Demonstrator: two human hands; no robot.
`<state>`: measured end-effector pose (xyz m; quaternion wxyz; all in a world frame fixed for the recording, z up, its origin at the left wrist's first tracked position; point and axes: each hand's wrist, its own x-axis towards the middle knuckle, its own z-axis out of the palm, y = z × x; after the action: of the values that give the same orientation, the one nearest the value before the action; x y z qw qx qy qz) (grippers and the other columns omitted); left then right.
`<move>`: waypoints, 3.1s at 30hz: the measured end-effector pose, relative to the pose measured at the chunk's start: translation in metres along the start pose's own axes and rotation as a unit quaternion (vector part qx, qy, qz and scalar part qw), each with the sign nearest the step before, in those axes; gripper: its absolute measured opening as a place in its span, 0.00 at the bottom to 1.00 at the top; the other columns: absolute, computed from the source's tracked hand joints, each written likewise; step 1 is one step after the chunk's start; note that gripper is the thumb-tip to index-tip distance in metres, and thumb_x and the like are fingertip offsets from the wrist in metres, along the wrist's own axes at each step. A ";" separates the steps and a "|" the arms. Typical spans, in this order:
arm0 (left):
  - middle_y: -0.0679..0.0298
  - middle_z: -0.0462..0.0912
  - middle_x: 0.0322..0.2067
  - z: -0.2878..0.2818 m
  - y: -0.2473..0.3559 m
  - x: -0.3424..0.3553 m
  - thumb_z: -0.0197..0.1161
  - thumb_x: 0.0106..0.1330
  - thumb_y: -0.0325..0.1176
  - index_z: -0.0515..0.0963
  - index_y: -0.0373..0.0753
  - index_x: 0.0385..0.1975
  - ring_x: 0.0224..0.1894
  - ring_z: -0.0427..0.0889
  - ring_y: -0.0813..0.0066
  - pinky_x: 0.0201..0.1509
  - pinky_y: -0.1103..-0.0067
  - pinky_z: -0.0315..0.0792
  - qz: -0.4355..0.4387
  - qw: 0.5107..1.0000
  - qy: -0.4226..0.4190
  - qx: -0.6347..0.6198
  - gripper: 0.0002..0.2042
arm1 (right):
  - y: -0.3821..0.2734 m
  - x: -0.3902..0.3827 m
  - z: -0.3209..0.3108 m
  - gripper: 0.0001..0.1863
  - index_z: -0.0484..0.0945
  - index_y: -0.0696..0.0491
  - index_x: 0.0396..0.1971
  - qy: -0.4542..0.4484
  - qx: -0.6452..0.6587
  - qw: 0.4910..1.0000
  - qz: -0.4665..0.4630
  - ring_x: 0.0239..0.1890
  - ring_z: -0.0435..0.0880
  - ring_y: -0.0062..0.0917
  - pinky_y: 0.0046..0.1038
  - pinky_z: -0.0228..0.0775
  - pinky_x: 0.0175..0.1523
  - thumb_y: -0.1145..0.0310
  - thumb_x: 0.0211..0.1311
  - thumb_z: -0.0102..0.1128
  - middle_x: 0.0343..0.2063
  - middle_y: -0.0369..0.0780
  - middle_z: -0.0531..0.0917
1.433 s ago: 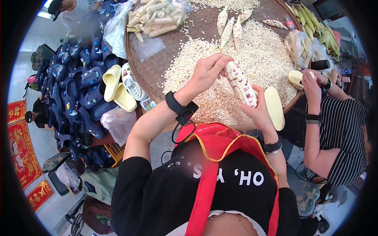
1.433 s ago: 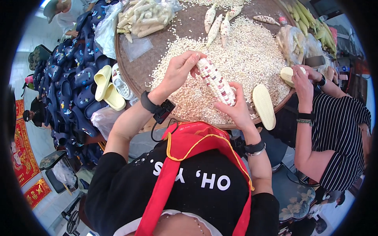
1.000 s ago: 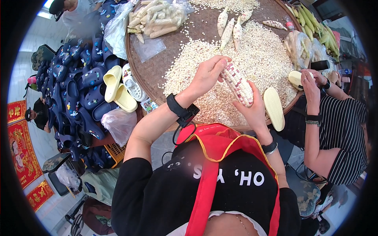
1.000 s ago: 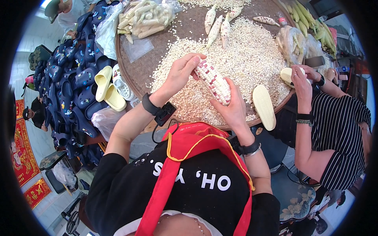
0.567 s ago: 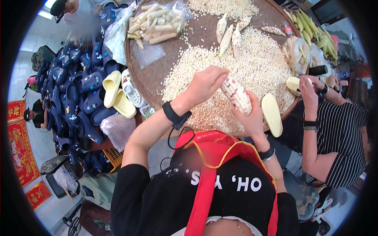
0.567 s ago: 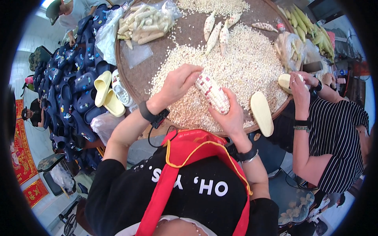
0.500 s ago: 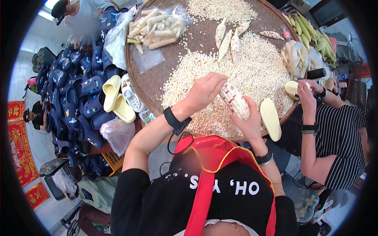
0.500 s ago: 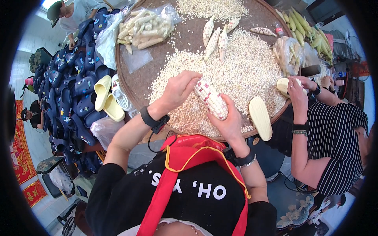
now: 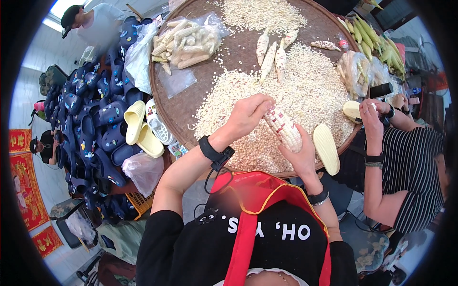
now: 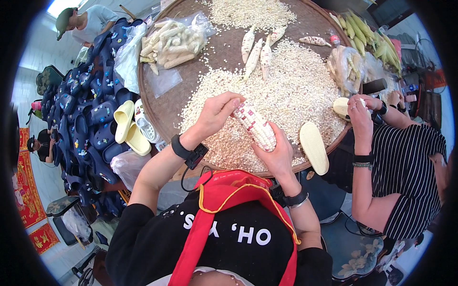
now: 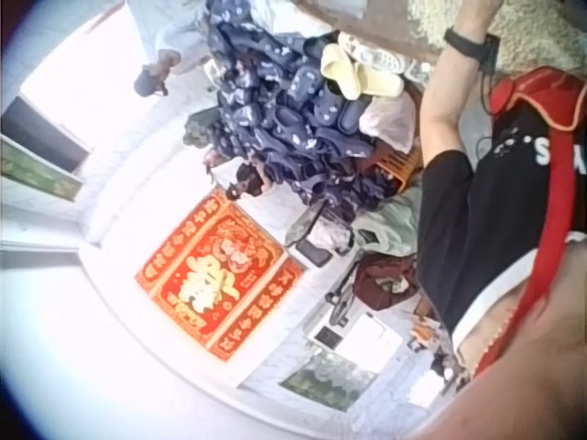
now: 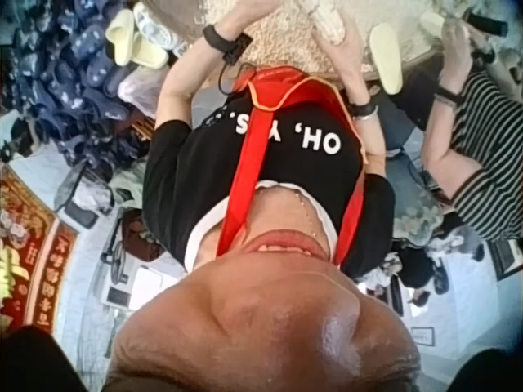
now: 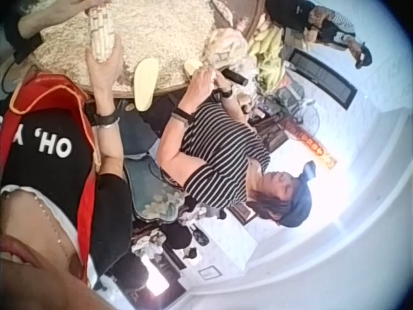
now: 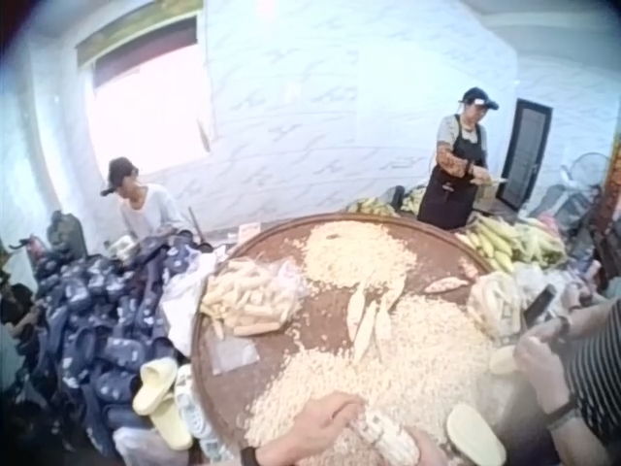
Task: Manually peeling kernels off of corn cobs into a pile on a large tray.
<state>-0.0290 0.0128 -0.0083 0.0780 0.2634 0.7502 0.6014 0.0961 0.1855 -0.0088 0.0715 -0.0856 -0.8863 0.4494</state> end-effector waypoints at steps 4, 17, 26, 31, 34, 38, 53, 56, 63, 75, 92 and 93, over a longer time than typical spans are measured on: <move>0.62 0.79 0.29 0.002 0.002 0.003 0.53 0.65 0.29 0.76 0.34 0.39 0.30 0.76 0.81 0.33 0.81 0.71 -0.089 0.987 -0.026 -0.132 0.08 | 0.008 -0.002 -0.003 0.34 0.68 0.55 0.51 0.022 0.004 1.000 -0.017 0.41 0.78 0.36 0.32 0.70 0.45 0.68 0.38 0.71 0.39 0.44 0.77; 0.60 0.79 0.27 0.013 -0.002 0.018 0.53 0.64 0.28 0.76 0.35 0.40 0.32 0.79 0.70 0.37 0.78 0.71 0.013 0.999 -0.012 -0.035 0.08 | 0.011 0.007 -0.006 0.33 0.68 0.54 0.50 0.052 -0.021 0.998 -0.026 0.40 0.77 0.37 0.32 0.69 0.44 0.69 0.38 0.71 0.37 0.44 0.75; 0.52 0.74 0.36 0.014 -0.013 0.025 0.52 0.62 0.28 0.72 0.35 0.42 0.39 0.75 0.57 0.43 0.72 0.69 0.011 0.996 -0.085 0.037 0.10 | 0.025 0.012 -0.003 0.35 0.69 0.57 0.50 0.016 0.000 0.999 0.032 0.46 0.76 0.35 0.31 0.68 0.51 0.66 0.37 0.72 0.43 0.46 0.76; 0.52 0.74 0.35 0.015 -0.023 0.027 0.49 0.64 0.26 0.72 0.33 0.41 0.38 0.75 0.58 0.42 0.73 0.68 -0.019 0.995 -0.095 0.025 0.09 | 0.026 0.016 -0.001 0.34 0.67 0.53 0.53 -0.011 -0.008 0.999 0.040 0.45 0.75 0.39 0.33 0.67 0.49 0.59 0.43 0.67 0.40 0.46 0.75; 0.53 0.73 0.33 0.018 -0.031 0.026 0.48 0.64 0.25 0.72 0.33 0.40 0.36 0.75 0.59 0.41 0.74 0.68 -0.043 0.994 -0.095 0.025 0.08 | 0.028 0.020 -0.002 0.34 0.67 0.52 0.53 -0.025 0.002 0.998 0.058 0.46 0.75 0.39 0.32 0.67 0.49 0.60 0.43 0.67 0.41 0.46 0.75; 0.66 0.72 0.23 0.022 -0.049 0.031 0.44 0.68 0.30 0.73 0.34 0.39 0.24 0.71 0.80 0.29 0.83 0.67 -0.006 0.992 -0.076 0.095 0.10 | 0.048 0.024 0.016 0.34 0.67 0.51 0.53 -0.058 -0.055 0.994 0.079 0.46 0.74 0.39 0.32 0.67 0.50 0.59 0.42 0.67 0.43 0.45 0.75; 0.67 0.74 0.20 0.034 -0.077 0.064 0.53 0.65 0.28 0.72 0.34 0.35 0.21 0.72 0.84 0.25 0.85 0.68 -0.213 0.971 -0.087 -0.062 0.05 | 0.074 0.049 0.015 0.36 0.63 0.51 0.55 -0.039 -0.033 0.996 0.077 0.47 0.73 0.41 0.35 0.67 0.49 0.60 0.44 0.65 0.43 0.46 0.74; 0.66 0.75 0.22 0.042 -0.079 0.066 0.53 0.64 0.28 0.73 0.34 0.35 0.23 0.73 0.83 0.26 0.84 0.69 -0.206 0.972 -0.099 -0.050 0.05 | 0.080 0.049 0.012 0.36 0.64 0.53 0.55 -0.054 0.031 0.992 0.109 0.46 0.74 0.42 0.35 0.67 0.50 0.56 0.45 0.65 0.42 0.48 0.75; 0.67 0.74 0.24 0.040 -0.074 0.065 0.63 0.55 0.27 0.74 0.36 0.32 0.22 0.71 0.81 0.25 0.84 0.67 -0.163 0.963 -0.215 0.017 0.07 | 0.084 0.046 0.003 0.36 0.67 0.56 0.53 -0.231 0.025 0.958 0.167 0.48 0.74 0.37 0.31 0.64 0.53 0.54 0.45 0.67 0.46 0.48 0.74; 0.65 0.73 0.25 0.048 -0.081 0.055 0.53 0.63 0.26 0.70 0.35 0.35 0.23 0.72 0.79 0.26 0.82 0.68 -0.156 0.975 -0.155 -0.040 0.04 | 0.093 0.040 0.016 0.36 0.67 0.58 0.53 -0.164 0.166 0.950 0.206 0.48 0.73 0.29 0.27 0.62 0.54 0.57 0.45 0.69 0.45 0.44 0.75; 0.52 0.77 0.36 0.031 -0.065 0.048 0.52 0.63 0.24 0.70 0.35 0.37 0.33 0.79 0.58 0.35 0.73 0.72 0.050 0.982 -0.161 0.085 0.05 | 0.079 0.030 0.009 0.37 0.67 0.55 0.51 -0.127 0.113 0.975 0.145 0.45 0.77 0.35 0.29 0.66 0.50 0.54 0.41 0.70 0.42 0.45 0.77; 0.51 0.77 0.37 0.026 -0.054 0.050 0.52 0.63 0.24 0.70 0.35 0.38 0.33 0.79 0.55 0.35 0.72 0.72 0.011 0.979 -0.192 0.071 0.05 | 0.079 0.030 0.008 0.37 0.67 0.55 0.51 -0.116 0.103 0.981 0.115 0.45 0.77 0.35 0.29 0.66 0.50 0.54 0.41 0.70 0.42 0.45 0.77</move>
<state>-0.0760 0.0521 -0.0561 0.1953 0.3867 0.7592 0.4857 0.0720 0.2313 -0.0761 -0.0758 -0.1258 -0.8219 0.5503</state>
